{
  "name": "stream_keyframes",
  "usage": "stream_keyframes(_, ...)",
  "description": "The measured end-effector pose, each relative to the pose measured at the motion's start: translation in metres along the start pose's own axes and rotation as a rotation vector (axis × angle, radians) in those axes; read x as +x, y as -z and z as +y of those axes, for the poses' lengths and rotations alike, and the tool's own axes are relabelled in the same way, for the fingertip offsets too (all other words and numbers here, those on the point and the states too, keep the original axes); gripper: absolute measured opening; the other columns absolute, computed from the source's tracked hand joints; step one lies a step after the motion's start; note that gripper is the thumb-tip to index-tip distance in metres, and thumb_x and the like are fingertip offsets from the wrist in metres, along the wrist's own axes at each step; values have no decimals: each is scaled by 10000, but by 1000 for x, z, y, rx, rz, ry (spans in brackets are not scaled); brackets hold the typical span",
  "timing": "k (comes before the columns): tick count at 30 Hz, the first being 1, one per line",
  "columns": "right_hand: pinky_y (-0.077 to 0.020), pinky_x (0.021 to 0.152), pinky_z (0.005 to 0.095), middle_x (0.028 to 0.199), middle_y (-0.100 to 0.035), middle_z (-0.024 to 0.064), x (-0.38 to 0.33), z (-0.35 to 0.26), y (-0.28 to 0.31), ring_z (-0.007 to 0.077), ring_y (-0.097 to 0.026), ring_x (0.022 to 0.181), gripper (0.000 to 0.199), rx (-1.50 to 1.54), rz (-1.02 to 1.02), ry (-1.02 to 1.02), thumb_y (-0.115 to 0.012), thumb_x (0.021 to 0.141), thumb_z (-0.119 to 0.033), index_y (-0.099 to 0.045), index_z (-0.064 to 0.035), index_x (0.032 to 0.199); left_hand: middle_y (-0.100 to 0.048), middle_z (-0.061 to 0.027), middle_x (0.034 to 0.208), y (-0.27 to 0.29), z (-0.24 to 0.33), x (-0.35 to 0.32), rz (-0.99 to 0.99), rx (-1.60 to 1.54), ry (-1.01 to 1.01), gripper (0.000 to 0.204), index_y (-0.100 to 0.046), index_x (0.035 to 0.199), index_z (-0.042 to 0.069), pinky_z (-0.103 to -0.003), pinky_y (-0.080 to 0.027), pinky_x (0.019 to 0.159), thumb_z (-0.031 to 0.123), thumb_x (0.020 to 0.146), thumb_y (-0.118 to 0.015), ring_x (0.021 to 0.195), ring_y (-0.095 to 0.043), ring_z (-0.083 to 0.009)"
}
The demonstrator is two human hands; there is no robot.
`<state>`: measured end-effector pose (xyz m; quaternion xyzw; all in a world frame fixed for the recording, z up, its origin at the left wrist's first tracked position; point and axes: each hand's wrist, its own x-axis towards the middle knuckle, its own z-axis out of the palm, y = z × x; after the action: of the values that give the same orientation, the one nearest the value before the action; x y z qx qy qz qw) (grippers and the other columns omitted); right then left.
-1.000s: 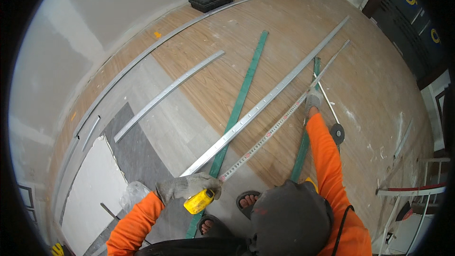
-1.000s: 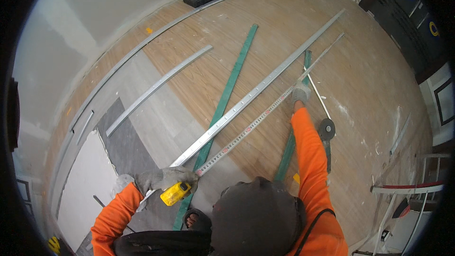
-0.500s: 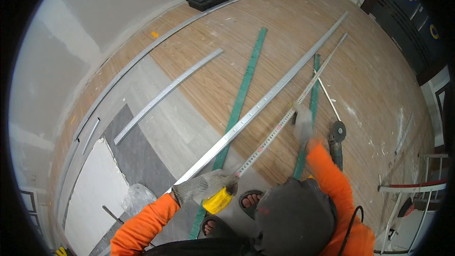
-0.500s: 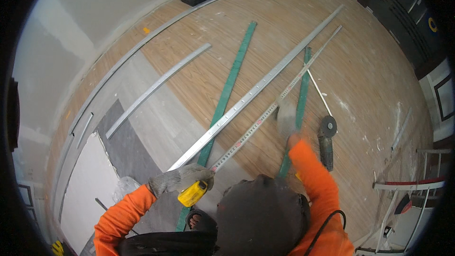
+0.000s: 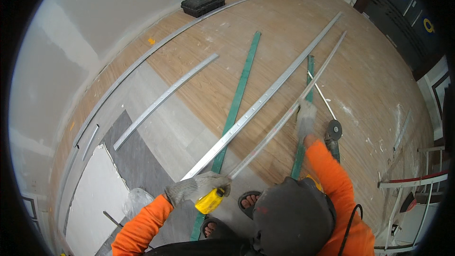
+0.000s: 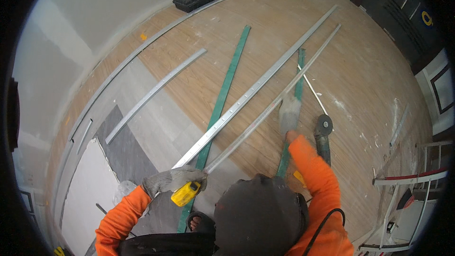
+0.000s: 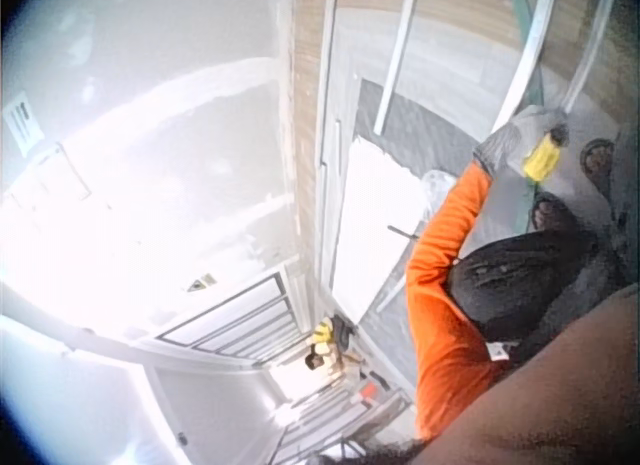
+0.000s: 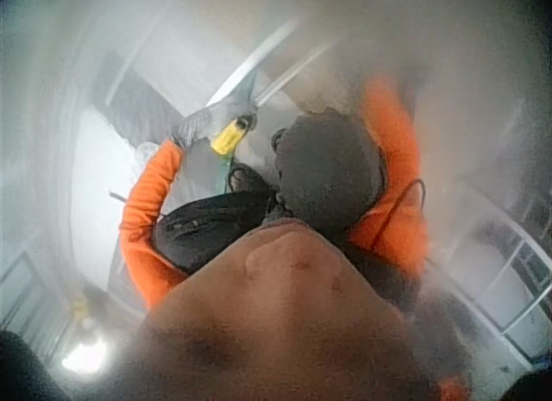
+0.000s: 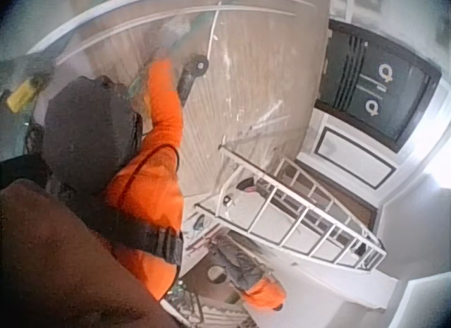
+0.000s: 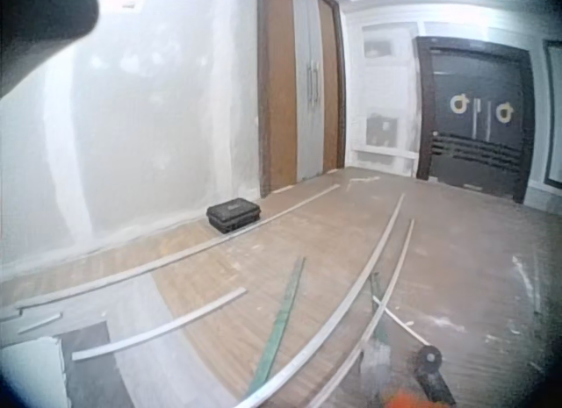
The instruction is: The person measures a long metal strip with a tape measure and marks it. Then, they use an angle grinder to cut the metal strip at the marked point, producing sparks.
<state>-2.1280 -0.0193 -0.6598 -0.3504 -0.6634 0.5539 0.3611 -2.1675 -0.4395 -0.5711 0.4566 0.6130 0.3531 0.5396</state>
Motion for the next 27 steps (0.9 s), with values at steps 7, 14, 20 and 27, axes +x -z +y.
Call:
stream_keyframes(7, -399, 551, 424, 679, -567, 68, 144, 6, 32, 206, -498, 573, 352, -46, 176, -121, -616, 982, -335, -646, -34, 800, -689, -75, 883, -1, 12, -6, -39, -192, 248, 486, -670, 947, 26, -330, -539, 800, 391, 1111, -394, 777, -654, -198)
stream_keyframes(14, -391, 534, 320, 685, -548, 2, 28, -1, 10, 121, -494, 578, 294, 119, -29, -231, -607, 1005, -308, -623, -87, 811, -682, -68, 836, -11, 21, 17, 56, -274, 315, 539, -697, 896, 28, -330, -535, 764, 420, 1104, -392, 759, -643, -179)
stream_keyframes(20, -403, 541, 280, 674, -536, -2, -65, -70, -3, 102, -507, 592, 301, 91, -104, -334, -560, 1051, -243, -609, -57, 818, -682, -68, 835, -3, 30, 37, 67, -212, 315, 547, -697, 904, 34, -339, -539, 780, 444, 1102, -393, 768, -641, -168)
stream_keyframes(27, -424, 550, 301, 656, -554, 14, -7, -61, -2, 116, -516, 582, 309, -33, -67, -153, -582, 1018, -235, -619, -23, 795, -687, -85, 867, -3, 32, 42, 79, -222, 319, 540, -703, 917, 28, -330, -536, 821, 428, 1104, -393, 814, -649, -177)
